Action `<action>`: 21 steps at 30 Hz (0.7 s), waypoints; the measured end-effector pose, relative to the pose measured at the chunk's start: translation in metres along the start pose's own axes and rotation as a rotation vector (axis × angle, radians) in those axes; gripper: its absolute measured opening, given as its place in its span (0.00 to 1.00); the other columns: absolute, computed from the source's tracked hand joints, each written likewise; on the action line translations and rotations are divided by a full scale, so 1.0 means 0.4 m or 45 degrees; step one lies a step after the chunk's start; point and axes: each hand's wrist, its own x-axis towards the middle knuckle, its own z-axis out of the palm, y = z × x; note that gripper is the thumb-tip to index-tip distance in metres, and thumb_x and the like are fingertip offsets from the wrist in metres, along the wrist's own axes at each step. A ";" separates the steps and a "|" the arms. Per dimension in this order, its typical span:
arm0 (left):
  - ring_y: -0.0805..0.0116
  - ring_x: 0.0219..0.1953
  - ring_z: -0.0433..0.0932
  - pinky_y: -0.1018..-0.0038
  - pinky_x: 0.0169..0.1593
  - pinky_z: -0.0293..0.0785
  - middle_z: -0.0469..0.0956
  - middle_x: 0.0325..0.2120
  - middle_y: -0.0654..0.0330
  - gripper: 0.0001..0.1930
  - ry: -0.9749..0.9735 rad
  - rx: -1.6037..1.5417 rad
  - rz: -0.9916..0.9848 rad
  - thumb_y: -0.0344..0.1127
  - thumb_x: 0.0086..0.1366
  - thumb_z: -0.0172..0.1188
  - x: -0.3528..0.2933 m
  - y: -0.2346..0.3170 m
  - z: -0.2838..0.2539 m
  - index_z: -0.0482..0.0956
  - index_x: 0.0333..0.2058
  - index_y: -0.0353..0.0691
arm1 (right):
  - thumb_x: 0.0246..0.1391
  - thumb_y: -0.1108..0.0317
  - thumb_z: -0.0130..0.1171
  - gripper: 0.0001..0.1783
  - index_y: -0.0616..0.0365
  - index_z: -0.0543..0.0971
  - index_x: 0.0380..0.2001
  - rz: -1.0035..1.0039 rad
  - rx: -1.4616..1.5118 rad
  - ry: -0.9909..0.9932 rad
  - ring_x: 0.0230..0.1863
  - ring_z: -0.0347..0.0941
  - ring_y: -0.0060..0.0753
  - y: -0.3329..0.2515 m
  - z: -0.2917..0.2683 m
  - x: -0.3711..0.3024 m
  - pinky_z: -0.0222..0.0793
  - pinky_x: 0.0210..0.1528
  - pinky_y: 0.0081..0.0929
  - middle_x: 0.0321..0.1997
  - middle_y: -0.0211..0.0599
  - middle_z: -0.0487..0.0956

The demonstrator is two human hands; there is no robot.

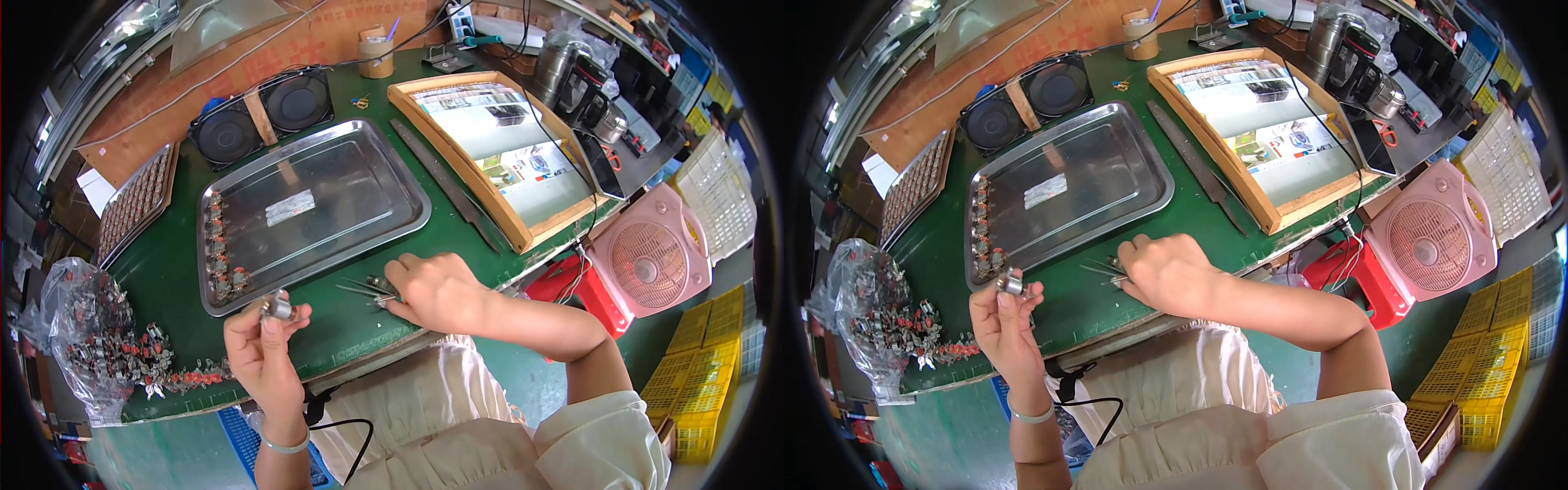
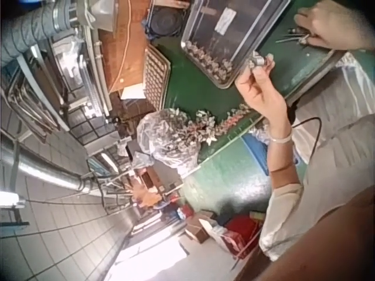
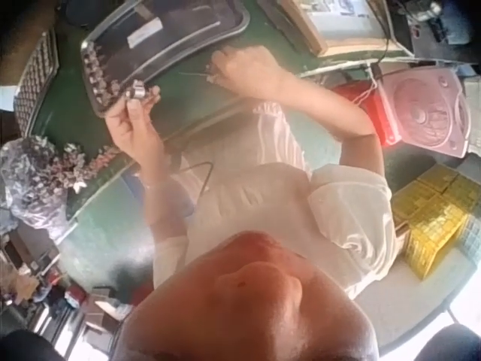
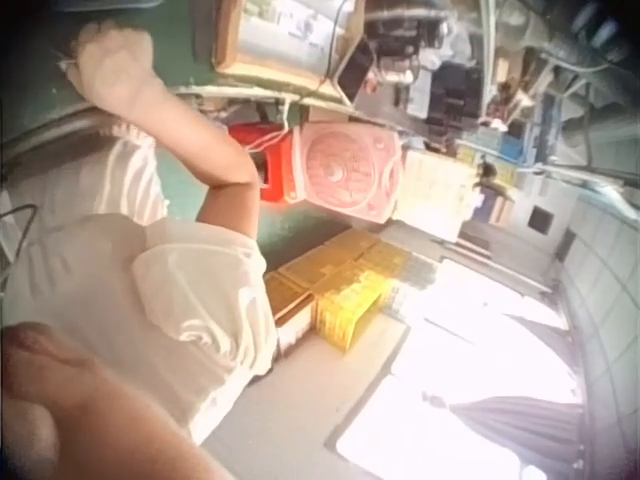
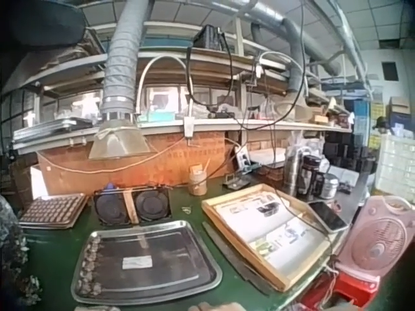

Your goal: Assembling small electronic components like solenoids or switches using a manual screwdriver.

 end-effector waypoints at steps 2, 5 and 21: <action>0.62 0.34 0.78 0.70 0.38 0.78 0.73 0.38 0.48 0.07 -0.081 0.023 0.015 0.28 0.64 0.49 -0.007 -0.010 0.010 0.65 0.38 0.31 | 0.40 0.60 0.64 0.17 0.62 0.72 0.26 0.035 0.101 -0.076 0.26 0.73 0.42 0.026 -0.026 -0.016 0.69 0.28 0.35 0.24 0.39 0.73; 0.64 0.33 0.78 0.69 0.38 0.78 0.73 0.37 0.48 0.07 -0.198 0.074 0.045 0.28 0.64 0.50 -0.017 -0.028 0.029 0.65 0.37 0.31 | 0.41 0.63 0.65 0.17 0.63 0.76 0.33 0.081 0.254 0.070 0.28 0.75 0.40 0.097 -0.090 -0.016 0.70 0.33 0.31 0.30 0.43 0.77; 0.66 0.33 0.77 0.68 0.38 0.79 0.73 0.36 0.49 0.07 -0.060 0.089 -0.186 0.30 0.65 0.49 -0.033 -0.072 0.042 0.65 0.39 0.32 | 0.44 0.67 0.58 0.10 0.62 0.78 0.29 0.160 0.442 0.100 0.33 0.75 0.43 0.327 -0.193 0.080 0.71 0.36 0.33 0.30 0.47 0.78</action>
